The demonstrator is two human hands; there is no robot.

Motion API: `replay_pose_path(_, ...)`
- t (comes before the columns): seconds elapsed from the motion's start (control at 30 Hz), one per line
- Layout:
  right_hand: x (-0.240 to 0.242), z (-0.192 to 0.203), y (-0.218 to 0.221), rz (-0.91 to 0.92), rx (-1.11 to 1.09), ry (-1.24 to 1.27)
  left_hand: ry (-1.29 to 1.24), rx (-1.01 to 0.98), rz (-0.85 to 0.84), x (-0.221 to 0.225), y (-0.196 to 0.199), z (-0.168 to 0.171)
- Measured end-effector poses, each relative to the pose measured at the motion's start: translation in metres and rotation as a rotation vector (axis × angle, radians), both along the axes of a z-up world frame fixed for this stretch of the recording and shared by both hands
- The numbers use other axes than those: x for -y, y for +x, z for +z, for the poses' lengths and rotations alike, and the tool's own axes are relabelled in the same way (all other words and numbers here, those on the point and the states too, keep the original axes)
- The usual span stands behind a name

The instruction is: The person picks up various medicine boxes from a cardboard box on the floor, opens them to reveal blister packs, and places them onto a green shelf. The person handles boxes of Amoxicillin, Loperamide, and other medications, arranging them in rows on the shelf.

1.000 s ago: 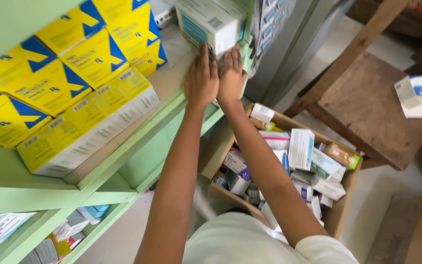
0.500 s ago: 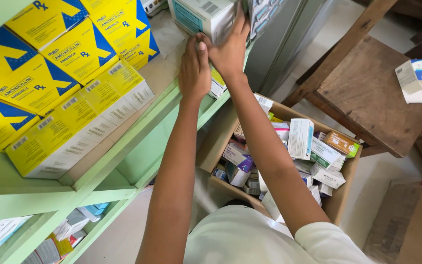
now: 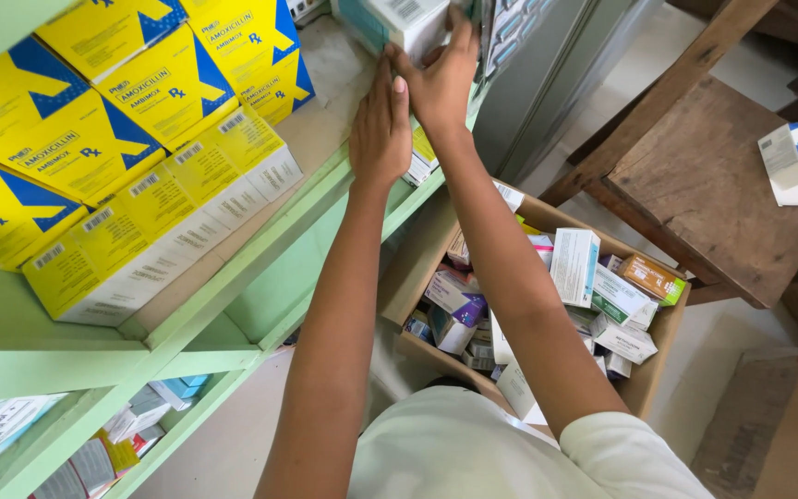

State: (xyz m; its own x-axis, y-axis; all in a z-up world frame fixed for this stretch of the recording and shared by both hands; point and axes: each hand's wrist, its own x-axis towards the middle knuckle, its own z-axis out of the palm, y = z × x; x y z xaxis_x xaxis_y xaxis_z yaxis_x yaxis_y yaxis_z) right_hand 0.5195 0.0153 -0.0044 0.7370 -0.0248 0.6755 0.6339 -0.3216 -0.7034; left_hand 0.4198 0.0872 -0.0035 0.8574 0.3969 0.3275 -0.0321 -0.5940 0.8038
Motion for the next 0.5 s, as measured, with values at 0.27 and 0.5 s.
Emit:
replay_pose_path(0.27,0.007,-0.007,-0.008,-0.043,-0.009,0.072,0.167,-0.098,0.015,0.002,0.007,-0.011)
replay_pose_path(0.5,0.043,-0.032,-0.076,0.054,-0.145,0.204,0.603,0.035,0.025,-0.013,0.025,-0.053)
